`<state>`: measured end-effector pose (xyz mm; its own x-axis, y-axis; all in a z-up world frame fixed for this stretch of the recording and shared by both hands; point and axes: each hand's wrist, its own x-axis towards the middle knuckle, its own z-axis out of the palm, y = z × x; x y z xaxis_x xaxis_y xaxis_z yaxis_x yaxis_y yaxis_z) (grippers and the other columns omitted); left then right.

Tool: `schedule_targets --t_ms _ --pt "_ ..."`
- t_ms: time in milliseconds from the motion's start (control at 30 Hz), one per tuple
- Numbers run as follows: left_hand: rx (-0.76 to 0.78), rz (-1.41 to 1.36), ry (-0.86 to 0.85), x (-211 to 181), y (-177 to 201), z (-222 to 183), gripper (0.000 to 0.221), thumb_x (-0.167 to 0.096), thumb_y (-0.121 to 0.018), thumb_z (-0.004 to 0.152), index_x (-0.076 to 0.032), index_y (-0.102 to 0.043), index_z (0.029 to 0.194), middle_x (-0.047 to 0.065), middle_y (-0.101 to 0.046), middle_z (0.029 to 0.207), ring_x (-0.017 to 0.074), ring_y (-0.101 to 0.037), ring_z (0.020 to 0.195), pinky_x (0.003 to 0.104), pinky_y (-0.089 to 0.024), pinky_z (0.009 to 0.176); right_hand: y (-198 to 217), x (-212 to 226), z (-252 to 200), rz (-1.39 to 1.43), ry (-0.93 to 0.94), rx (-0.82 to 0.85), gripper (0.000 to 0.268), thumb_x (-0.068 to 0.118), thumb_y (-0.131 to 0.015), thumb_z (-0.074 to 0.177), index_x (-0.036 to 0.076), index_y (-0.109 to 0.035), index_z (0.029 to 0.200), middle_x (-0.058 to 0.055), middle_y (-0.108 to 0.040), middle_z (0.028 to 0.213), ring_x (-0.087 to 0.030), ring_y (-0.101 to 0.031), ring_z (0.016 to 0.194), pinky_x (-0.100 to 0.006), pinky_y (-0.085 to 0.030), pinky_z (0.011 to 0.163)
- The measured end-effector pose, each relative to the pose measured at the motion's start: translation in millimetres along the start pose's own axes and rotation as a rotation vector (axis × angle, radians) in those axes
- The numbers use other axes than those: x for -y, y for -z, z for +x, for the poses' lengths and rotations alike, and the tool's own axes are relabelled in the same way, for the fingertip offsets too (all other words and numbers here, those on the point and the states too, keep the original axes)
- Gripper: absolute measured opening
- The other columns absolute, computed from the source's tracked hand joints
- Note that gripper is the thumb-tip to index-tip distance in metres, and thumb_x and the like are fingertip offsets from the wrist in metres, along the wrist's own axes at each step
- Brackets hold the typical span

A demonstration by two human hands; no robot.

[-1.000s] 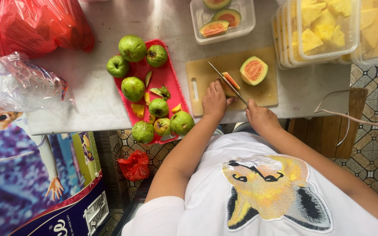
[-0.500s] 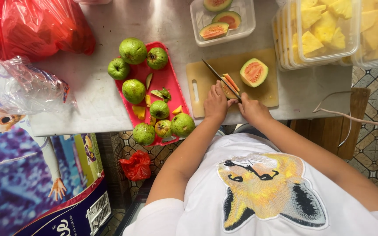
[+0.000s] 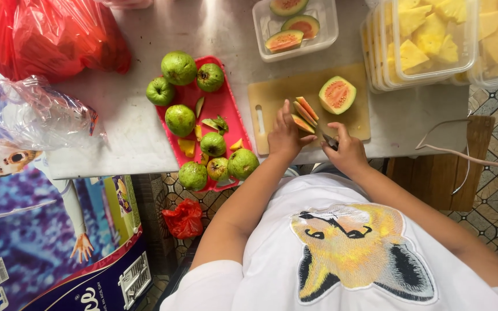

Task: Slicing guavas on a cutting board and placing the pieces into plastic containers

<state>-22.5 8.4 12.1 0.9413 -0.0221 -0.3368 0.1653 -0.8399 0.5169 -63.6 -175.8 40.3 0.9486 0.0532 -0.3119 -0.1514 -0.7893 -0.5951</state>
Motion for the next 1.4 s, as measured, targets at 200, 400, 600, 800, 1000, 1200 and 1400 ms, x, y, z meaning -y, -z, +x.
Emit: schedule_targets --t_ms 200,400,600,800,1000,1200,1400 --pt "-0.069 0.139 -0.225 -6 22 12 0.151 -0.048 -0.099 0.052 -0.014 -0.005 0.165 0.019 -0.028 0.156 0.0377 -0.051 0.128 0.054 -0.062 0.089 -7 4 3 0.563 0.017 -0.107 0.027 -0.003 -0.062 0.089 0.0 -0.072 0.114 -0.018 -0.071 0.092 -0.026 -0.071 0.058 -0.034 -0.059 0.046" --pt "0.004 0.217 -0.38 3 3 35 0.135 -0.042 -0.1 0.053 -0.027 -0.021 0.162 0.012 -0.039 0.147 0.0344 -0.047 0.132 0.044 -0.064 0.092 -26 -1 20 0.825 0.081 -0.079 0.033 -0.014 -0.061 0.087 -0.011 -0.066 0.12 -0.025 -0.059 0.127 -0.038 -0.07 0.098 -0.046 -0.064 0.072" --pt "0.061 0.131 -0.365 21 -23 47 0.102 -0.037 -0.097 0.058 -0.024 -0.039 0.142 0.012 -0.038 0.136 0.0359 -0.052 0.121 0.046 -0.063 0.092 -31 2 40 0.676 0.231 -0.14 0.033 -0.007 -0.07 0.08 -0.005 -0.071 0.114 -0.021 -0.063 0.128 -0.036 -0.061 0.123 -0.05 -0.051 0.097" --pt "0.033 -0.029 -0.353 17 3 31 0.085 -0.025 -0.094 0.063 -0.025 -0.045 0.132 0.012 -0.042 0.128 0.039 -0.057 0.117 0.049 -0.058 0.096 -17 25 34 0.721 0.225 -0.104 0.04 -0.007 -0.067 0.081 -0.001 -0.071 0.121 -0.018 -0.064 0.13 -0.031 -0.058 0.129 -0.048 -0.045 0.106" --pt "-0.135 -0.029 -0.535 -36 102 62 0.087 -0.02 -0.096 0.061 -0.02 -0.046 0.133 0.016 -0.047 0.121 0.0464 -0.061 0.112 0.053 -0.055 0.099 10 39 73 0.758 0.286 -0.208 0.028 -0.002 -0.075 0.085 0.002 -0.068 0.112 -0.011 -0.067 0.104 -0.019 -0.059 0.102 -0.042 -0.05 0.095" --pt "-0.246 0.046 -0.609 -73 120 177 0.097 -0.014 -0.094 0.053 -0.022 -0.042 0.134 0.013 -0.042 0.126 0.039 -0.056 0.106 0.049 -0.056 0.08 98 107 140 0.634 0.464 -0.315 0.033 -0.005 -0.06 0.091 0.001 -0.061 0.124 -0.012 -0.058 0.115 -0.024 -0.058 0.105 -0.033 -0.048 0.089" --pt "-0.128 0.017 -0.504 -59 155 196 0.089 0.005 -0.06 0.067 -0.024 -0.039 0.149 0.015 -0.045 0.144 0.0424 -0.051 0.129 0.052 -0.053 0.095 98 85 155 0.439 0.355 -0.188 0.05 0.002 -0.052 0.083 0.009 -0.063 0.131 -0.011 -0.064 0.129 -0.026 -0.061 0.114 -0.031 -0.043 0.09"
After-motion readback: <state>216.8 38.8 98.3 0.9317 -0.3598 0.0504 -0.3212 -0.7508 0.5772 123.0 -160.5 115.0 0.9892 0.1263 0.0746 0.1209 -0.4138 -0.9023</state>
